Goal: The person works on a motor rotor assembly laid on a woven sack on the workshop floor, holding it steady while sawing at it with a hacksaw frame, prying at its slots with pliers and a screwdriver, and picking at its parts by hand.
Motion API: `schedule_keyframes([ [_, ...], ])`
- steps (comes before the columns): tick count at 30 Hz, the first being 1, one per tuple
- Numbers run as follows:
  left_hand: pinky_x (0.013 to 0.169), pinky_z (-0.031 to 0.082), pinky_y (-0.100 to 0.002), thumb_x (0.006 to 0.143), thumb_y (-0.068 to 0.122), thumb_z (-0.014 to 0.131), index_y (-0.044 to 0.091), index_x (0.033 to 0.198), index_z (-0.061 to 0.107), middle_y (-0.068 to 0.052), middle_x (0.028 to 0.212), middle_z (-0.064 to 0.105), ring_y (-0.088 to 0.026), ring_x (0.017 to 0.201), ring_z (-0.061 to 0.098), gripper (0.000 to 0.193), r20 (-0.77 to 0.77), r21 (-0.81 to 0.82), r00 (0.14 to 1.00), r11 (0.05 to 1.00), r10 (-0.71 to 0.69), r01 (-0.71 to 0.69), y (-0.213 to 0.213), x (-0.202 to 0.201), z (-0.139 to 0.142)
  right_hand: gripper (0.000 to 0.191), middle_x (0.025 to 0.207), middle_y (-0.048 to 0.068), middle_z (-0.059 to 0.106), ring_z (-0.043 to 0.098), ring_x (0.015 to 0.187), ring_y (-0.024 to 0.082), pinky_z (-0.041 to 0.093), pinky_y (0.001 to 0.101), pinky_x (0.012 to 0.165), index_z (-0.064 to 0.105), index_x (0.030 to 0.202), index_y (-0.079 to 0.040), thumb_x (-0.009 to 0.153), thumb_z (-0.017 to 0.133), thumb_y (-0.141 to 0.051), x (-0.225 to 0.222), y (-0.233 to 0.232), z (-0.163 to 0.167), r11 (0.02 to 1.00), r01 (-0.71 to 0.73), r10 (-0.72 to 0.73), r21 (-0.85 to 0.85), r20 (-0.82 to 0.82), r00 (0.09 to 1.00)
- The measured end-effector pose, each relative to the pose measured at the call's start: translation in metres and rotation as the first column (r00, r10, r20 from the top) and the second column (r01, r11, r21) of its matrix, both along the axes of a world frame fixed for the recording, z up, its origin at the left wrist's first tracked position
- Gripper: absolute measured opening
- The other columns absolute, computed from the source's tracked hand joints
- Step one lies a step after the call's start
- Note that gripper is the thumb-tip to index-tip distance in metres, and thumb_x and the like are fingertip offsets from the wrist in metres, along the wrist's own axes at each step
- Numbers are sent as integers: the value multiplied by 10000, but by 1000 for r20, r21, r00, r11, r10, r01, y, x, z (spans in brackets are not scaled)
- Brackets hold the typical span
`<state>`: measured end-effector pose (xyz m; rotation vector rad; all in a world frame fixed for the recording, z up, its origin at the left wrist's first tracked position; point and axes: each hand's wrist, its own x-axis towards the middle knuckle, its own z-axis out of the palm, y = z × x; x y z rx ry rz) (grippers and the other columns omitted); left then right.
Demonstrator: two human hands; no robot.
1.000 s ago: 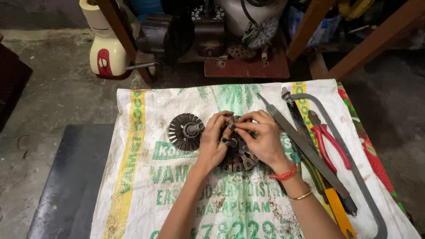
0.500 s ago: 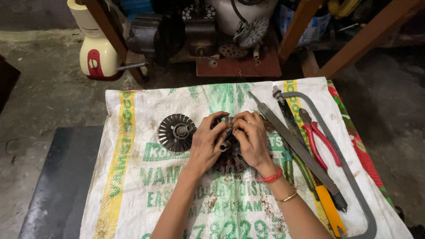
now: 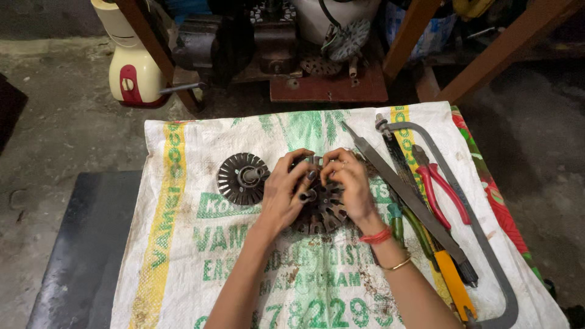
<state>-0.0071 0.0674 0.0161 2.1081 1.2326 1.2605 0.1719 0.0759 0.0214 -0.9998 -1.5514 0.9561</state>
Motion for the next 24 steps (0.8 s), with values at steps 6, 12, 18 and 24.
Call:
schedule_keyframes([
  [6,929,544,-378,912,149,677,81,1124,647,-57,1363,615,-267,1110,671,225,163,-110,985,991,-59,77,0,-5,5,87,1121,71,548,555,1118,186,427,339,1038,609,864,14,862,547,-46,0,-1,0,999,-8,6,38,37,999],
  [12,872,565,-353,914,153,689,42,1080,630,-60,1346,633,-263,1052,700,208,205,-116,978,991,-40,65,1,-3,5,59,1159,81,546,560,1161,211,427,347,1054,641,933,5,878,646,-16,-7,-7,7,989,43,-65,144,148,987],
  [18,864,559,-362,936,142,690,26,1057,640,-78,1313,659,-280,1051,701,174,200,-15,979,1000,-21,25,-1,-2,5,140,1115,95,577,608,1079,235,484,370,953,677,939,-1,862,741,-98,-13,-12,15,941,142,-222,307,247,943],
  [24,876,559,-376,938,117,677,10,1075,640,-106,1263,685,-307,1062,699,178,153,41,988,999,12,-18,-2,-1,5,136,1082,121,625,645,1021,295,515,402,888,691,938,-15,887,753,-124,-18,-17,19,860,216,-389,463,321,863],
])
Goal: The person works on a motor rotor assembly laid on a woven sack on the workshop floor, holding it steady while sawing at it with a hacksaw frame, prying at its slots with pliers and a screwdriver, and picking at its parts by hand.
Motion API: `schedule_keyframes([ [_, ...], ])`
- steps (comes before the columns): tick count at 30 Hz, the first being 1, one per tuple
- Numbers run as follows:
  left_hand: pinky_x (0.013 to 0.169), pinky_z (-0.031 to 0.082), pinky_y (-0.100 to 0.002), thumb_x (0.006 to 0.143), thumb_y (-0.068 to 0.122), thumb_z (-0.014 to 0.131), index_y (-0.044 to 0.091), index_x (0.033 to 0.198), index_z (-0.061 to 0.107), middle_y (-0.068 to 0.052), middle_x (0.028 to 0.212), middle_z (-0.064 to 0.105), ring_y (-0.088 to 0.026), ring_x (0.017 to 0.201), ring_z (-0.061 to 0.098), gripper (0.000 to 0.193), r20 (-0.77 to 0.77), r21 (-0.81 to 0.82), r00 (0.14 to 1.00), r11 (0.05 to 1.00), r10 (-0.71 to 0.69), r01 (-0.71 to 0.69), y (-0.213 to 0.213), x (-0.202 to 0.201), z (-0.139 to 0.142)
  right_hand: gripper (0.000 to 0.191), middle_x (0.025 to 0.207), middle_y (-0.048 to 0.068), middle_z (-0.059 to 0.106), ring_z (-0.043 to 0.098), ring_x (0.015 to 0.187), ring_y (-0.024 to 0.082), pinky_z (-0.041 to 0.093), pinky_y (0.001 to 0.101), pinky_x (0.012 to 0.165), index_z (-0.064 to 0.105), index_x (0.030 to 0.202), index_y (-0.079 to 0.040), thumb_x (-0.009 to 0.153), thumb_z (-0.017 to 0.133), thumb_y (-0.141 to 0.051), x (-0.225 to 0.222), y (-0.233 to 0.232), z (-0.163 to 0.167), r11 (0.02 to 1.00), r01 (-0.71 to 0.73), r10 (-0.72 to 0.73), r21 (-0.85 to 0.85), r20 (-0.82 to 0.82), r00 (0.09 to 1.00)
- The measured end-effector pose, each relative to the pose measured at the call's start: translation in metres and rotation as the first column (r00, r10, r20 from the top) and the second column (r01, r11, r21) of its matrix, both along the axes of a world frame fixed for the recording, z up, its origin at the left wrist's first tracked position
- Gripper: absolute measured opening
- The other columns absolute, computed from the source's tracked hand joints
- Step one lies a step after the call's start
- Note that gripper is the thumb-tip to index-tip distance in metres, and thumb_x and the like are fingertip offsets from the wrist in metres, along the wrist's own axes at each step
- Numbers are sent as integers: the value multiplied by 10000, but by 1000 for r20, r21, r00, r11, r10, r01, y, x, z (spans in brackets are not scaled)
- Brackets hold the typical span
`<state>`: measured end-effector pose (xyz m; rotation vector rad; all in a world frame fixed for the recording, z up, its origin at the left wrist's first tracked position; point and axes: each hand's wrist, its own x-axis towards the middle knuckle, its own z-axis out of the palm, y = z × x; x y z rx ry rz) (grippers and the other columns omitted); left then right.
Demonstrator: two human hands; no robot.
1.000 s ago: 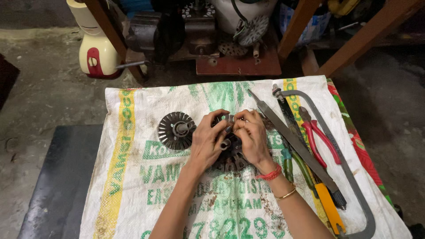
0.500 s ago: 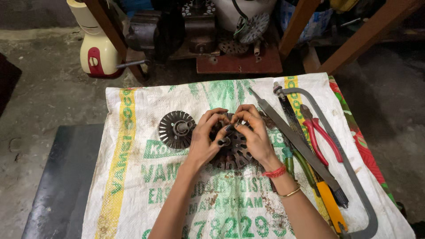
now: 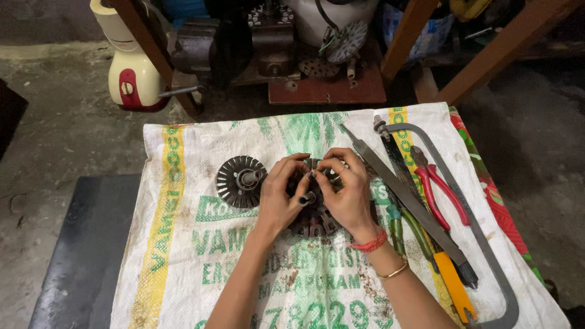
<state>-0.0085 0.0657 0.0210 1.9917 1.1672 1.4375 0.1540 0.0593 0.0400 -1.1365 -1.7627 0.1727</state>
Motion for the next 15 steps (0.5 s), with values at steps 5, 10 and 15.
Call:
schedule_keyframes([
  [5,860,561,-395,923,116,685,16,1062,641,-122,1235,711,-327,1026,703,176,-58,47,996,997,69,-66,-1,1,0,100,1179,144,704,689,1064,337,550,424,908,671,939,-8,892,733,-71,-3,-1,1,997,36,-41,72,69,997],
  [10,849,574,-393,939,123,686,19,1068,621,-137,1206,720,-330,1018,715,178,-77,105,990,988,122,-114,-4,4,1,119,1096,177,749,754,952,338,604,395,808,668,932,-2,881,736,-85,-6,-1,-4,993,92,-92,70,7,996],
  [15,824,572,-399,942,131,702,5,1301,644,-168,1122,713,-333,980,711,385,-149,60,972,982,184,-177,-5,5,1,258,1047,234,747,756,863,336,609,383,741,708,1126,73,945,706,-112,-8,1,-15,980,158,-177,121,157,972],
])
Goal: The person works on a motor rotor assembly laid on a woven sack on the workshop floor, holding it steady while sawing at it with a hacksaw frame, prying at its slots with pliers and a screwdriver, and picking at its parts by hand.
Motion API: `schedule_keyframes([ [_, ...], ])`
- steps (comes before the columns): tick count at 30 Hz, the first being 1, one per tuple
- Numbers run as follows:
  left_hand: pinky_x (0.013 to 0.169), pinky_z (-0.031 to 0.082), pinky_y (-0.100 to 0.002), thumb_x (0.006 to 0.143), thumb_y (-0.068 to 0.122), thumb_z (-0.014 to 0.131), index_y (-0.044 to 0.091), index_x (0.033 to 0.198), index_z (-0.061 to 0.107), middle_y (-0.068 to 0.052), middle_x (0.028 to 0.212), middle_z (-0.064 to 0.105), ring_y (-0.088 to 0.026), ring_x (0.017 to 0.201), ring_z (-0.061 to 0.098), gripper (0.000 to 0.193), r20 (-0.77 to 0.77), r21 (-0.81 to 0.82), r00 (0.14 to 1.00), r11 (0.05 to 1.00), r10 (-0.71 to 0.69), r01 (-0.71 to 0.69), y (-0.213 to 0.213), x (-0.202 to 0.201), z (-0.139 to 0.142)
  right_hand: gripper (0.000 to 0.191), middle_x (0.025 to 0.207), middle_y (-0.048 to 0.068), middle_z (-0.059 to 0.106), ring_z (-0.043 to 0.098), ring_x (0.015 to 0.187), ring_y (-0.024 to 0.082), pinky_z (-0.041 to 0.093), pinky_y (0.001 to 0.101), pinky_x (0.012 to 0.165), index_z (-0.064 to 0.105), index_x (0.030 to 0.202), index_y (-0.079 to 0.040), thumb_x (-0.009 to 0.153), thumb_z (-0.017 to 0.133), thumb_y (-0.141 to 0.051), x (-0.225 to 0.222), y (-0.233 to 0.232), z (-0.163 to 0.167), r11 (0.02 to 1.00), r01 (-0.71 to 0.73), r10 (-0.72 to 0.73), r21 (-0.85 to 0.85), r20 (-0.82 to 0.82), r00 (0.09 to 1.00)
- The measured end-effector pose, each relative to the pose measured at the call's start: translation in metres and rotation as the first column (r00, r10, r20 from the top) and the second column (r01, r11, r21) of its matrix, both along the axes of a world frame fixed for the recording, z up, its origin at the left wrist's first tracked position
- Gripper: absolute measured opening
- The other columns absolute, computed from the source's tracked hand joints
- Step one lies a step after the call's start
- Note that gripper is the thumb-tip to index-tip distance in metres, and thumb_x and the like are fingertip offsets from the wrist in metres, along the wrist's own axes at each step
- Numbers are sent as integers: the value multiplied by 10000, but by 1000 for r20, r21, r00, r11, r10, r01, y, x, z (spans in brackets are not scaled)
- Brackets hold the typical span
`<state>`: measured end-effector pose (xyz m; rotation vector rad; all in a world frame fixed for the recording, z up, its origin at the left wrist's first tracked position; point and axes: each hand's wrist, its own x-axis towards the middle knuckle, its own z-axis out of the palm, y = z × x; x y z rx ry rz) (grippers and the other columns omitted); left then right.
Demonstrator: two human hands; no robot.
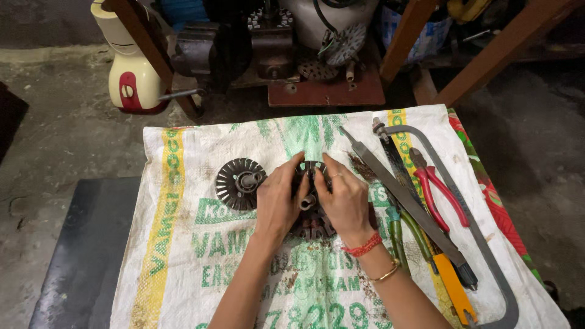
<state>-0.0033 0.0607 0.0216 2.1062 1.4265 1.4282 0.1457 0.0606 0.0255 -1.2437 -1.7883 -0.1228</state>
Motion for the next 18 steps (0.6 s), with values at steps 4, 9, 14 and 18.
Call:
schedule_keyframes([
  [4,873,582,-383,922,119,711,-1,1237,675,-159,1191,725,-312,1055,722,339,-148,181,987,983,63,-36,5,2,-5,242,1081,230,751,763,918,333,619,374,785,725,1136,70,996,649,-112,1,4,-9,998,50,-54,34,135,989],
  [9,831,599,-364,913,112,722,-6,1177,712,-154,1171,742,-295,1012,741,290,-211,241,968,967,132,-79,11,6,-14,202,1047,220,757,766,896,321,620,363,783,736,1090,68,1022,613,-77,3,8,-14,998,50,-55,33,176,983],
  [14,791,607,-339,935,137,737,27,1110,758,-129,1124,761,-275,959,757,208,-205,273,963,955,175,-116,15,9,-14,173,937,189,774,754,718,280,595,345,642,764,1039,36,1002,636,-74,1,11,-7,995,78,-71,-65,103,992],
  [18,753,606,-348,924,135,739,7,1057,777,-130,1103,776,-263,921,764,188,-134,183,983,978,126,-100,12,9,-11,140,888,173,773,738,687,276,577,351,616,791,989,4,949,711,-103,2,11,3,996,67,-68,-52,-17,998],
])
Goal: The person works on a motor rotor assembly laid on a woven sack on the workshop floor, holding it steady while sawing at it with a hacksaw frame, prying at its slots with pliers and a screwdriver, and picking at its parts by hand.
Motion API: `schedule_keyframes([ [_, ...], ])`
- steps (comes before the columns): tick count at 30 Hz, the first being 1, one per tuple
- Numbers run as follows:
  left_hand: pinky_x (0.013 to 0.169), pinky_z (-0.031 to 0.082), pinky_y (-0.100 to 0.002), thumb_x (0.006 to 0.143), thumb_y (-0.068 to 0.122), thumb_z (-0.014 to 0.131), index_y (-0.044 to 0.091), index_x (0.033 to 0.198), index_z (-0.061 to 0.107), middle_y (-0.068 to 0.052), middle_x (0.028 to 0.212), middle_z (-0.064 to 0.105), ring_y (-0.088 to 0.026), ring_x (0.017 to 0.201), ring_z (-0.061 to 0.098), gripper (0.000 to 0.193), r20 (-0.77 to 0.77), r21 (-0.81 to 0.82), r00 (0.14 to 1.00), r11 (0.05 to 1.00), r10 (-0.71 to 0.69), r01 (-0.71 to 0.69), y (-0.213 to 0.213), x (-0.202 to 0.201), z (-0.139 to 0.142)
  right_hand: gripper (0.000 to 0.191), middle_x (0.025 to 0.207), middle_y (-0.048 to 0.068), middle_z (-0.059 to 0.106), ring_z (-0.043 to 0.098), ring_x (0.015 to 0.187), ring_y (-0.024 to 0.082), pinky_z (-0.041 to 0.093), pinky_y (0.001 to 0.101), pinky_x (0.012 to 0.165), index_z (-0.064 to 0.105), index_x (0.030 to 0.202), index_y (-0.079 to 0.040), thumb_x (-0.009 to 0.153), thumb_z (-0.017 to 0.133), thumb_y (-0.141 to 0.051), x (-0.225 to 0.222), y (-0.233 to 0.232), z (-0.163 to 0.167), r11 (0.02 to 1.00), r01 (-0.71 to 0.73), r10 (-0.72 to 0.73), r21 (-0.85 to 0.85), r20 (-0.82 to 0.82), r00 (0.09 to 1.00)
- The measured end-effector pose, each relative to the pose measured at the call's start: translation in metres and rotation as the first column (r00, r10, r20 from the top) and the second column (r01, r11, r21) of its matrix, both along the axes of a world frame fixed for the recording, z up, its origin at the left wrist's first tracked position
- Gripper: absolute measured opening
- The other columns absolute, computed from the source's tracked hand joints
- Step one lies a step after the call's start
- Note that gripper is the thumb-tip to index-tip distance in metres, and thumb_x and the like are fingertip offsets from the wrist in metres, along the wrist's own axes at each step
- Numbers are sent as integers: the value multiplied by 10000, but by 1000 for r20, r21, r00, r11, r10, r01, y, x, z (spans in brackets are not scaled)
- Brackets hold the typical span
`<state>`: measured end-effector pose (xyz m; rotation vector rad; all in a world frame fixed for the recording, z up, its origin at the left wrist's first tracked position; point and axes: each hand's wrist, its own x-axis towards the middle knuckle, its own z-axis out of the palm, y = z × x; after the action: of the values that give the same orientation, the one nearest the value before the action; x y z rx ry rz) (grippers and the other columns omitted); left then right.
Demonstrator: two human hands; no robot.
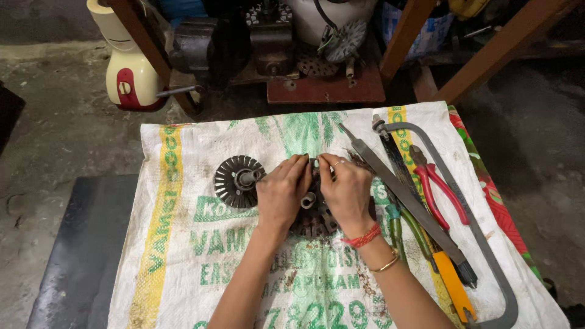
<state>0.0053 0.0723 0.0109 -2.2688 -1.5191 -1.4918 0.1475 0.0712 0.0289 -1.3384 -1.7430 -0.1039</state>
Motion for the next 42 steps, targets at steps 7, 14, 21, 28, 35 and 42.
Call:
schedule_keyframes([
  [7,828,600,-348,939,210,725,102,1122,773,-117,1145,756,-267,965,757,218,109,-104,994,994,-23,35,-1,-4,7,137,874,97,799,760,726,138,580,265,651,808,951,-10,854,782,-104,11,11,4,975,-141,58,-171,-417,907],
  [14,889,563,-394,971,191,656,83,1317,661,-159,1169,727,-321,1016,719,363,192,-260,966,941,-171,218,-2,-10,13,117,842,67,793,720,740,112,559,242,672,806,951,-13,862,744,-60,21,24,-6,891,-293,44,-348,-574,818],
  [21,933,562,-377,880,228,734,64,1333,651,-168,1194,739,-275,1071,736,488,389,-297,889,880,-242,370,2,-15,10,137,980,80,794,746,898,122,588,256,819,798,959,0,840,732,-14,34,38,3,845,-498,378,-196,-440,815],
  [28,928,565,-376,820,222,795,54,1324,655,-173,1175,746,-281,1064,744,549,398,-236,880,898,-259,371,5,-13,2,120,783,79,785,723,689,122,566,257,618,802,904,3,807,762,-55,23,44,13,821,-408,191,-400,-482,855],
  [35,848,595,-339,805,175,803,87,1331,643,-136,1102,765,-239,950,770,557,421,-287,878,885,-227,367,0,-9,10,141,743,79,779,718,660,99,549,238,605,798,867,13,801,734,-93,12,41,12,896,-293,100,-333,-493,864],
  [42,808,600,-327,814,175,786,84,1302,574,-118,1111,766,-227,939,781,540,468,-284,847,865,-252,414,-2,-10,17,147,721,66,771,660,621,88,501,247,577,812,834,3,818,706,-98,19,52,-6,870,-266,3,-416,-535,845],
])
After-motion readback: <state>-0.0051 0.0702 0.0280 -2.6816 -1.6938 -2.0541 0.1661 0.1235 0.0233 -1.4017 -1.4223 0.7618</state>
